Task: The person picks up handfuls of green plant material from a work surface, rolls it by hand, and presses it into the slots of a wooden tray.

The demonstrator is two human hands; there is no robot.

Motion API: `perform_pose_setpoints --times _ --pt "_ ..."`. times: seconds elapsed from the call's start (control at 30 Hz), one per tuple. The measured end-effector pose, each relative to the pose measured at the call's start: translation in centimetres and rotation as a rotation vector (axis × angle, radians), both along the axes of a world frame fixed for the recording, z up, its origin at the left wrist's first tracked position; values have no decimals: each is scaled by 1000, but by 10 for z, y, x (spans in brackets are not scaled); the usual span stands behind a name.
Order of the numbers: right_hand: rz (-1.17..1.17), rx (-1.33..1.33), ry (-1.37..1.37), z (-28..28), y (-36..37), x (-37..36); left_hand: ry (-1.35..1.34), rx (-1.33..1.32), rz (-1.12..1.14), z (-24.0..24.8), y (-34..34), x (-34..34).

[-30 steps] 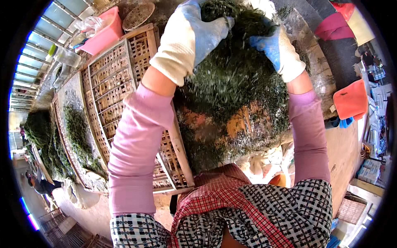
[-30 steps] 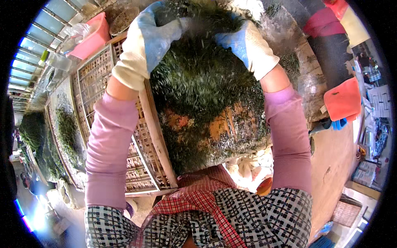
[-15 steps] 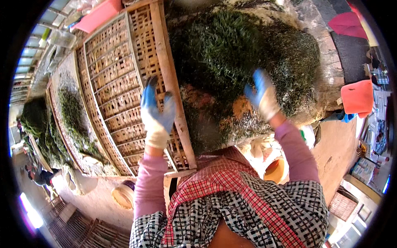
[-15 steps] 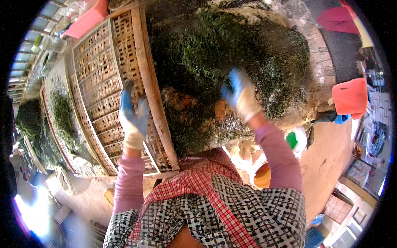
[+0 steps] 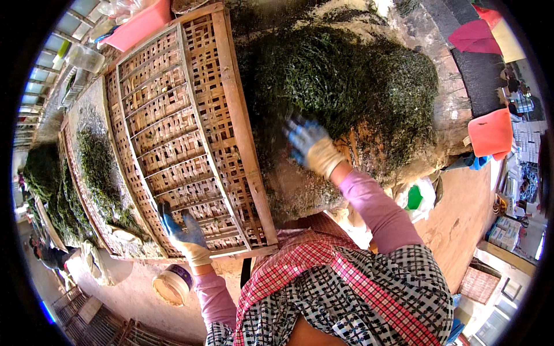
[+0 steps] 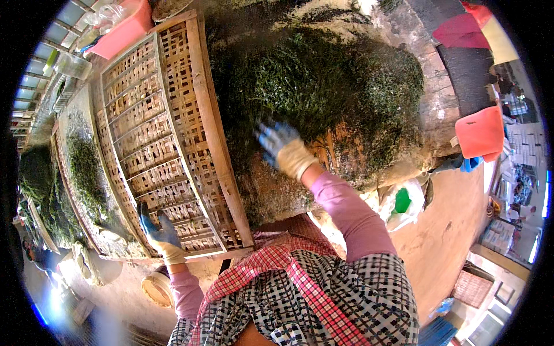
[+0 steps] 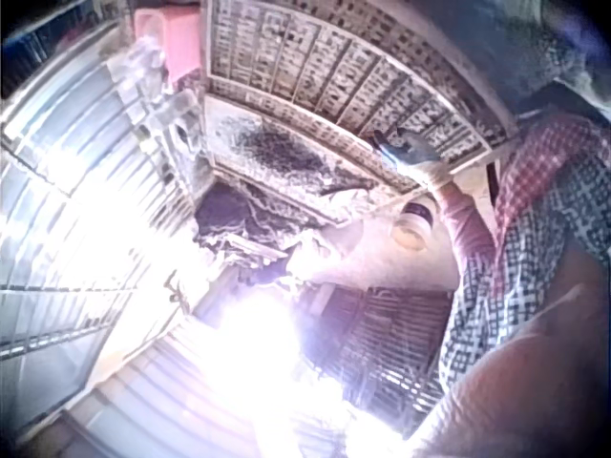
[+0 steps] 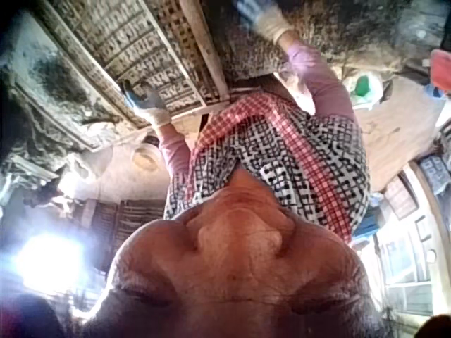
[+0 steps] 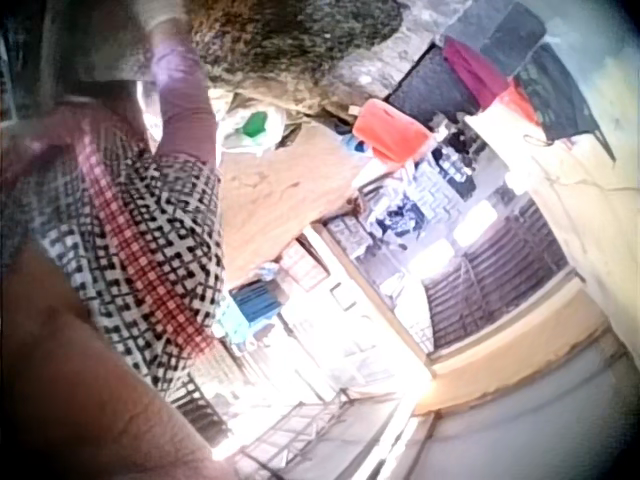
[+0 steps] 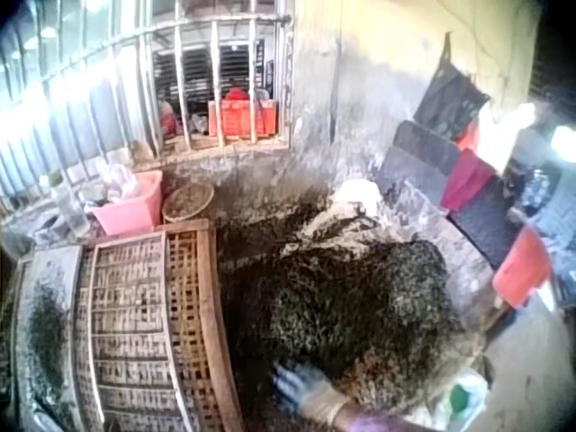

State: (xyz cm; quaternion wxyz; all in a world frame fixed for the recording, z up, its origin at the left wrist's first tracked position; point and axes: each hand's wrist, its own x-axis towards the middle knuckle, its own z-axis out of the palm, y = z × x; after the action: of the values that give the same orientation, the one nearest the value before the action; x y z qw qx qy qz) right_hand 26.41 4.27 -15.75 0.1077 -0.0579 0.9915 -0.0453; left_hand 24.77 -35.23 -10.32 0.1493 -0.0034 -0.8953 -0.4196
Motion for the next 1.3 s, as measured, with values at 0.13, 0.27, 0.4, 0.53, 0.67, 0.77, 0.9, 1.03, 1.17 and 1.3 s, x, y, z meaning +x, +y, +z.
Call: perform_pose_setpoints --times 0.13,0.27,0.4,0.53,0.67,0.77,0.9,1.03,1.17,1.3 --pt "-344 190 391 44 72 -36 -27 -127 79 -18 -26 2" --pt "-911 -166 309 35 141 -39 -130 -14 134 -56 -59 0" --pt "-722 -271 72 68 60 -63 -224 -159 234 -67 -81 -5" --pt "-616 -199 304 25 62 -51 -234 151 212 -46 -71 -26" --pt "-777 -1019 397 -4 108 -64 -249 474 178 -52 -89 -48" --pt "-988 -1642 336 21 116 -71 -292 90 121 -52 -132 -48" --pt "-1004 -1674 470 117 110 -56 -361 -148 66 -15 -104 -48" --pt "-631 -1672 561 177 128 -58 -299 -175 -27 -29 -125 -55" --pt "-444 -1541 692 297 71 -64 -389 107 -13 -42 -147 -59" --pt "-202 -1406 907 390 88 -62 -311 -68 -121 12 -136 -51"
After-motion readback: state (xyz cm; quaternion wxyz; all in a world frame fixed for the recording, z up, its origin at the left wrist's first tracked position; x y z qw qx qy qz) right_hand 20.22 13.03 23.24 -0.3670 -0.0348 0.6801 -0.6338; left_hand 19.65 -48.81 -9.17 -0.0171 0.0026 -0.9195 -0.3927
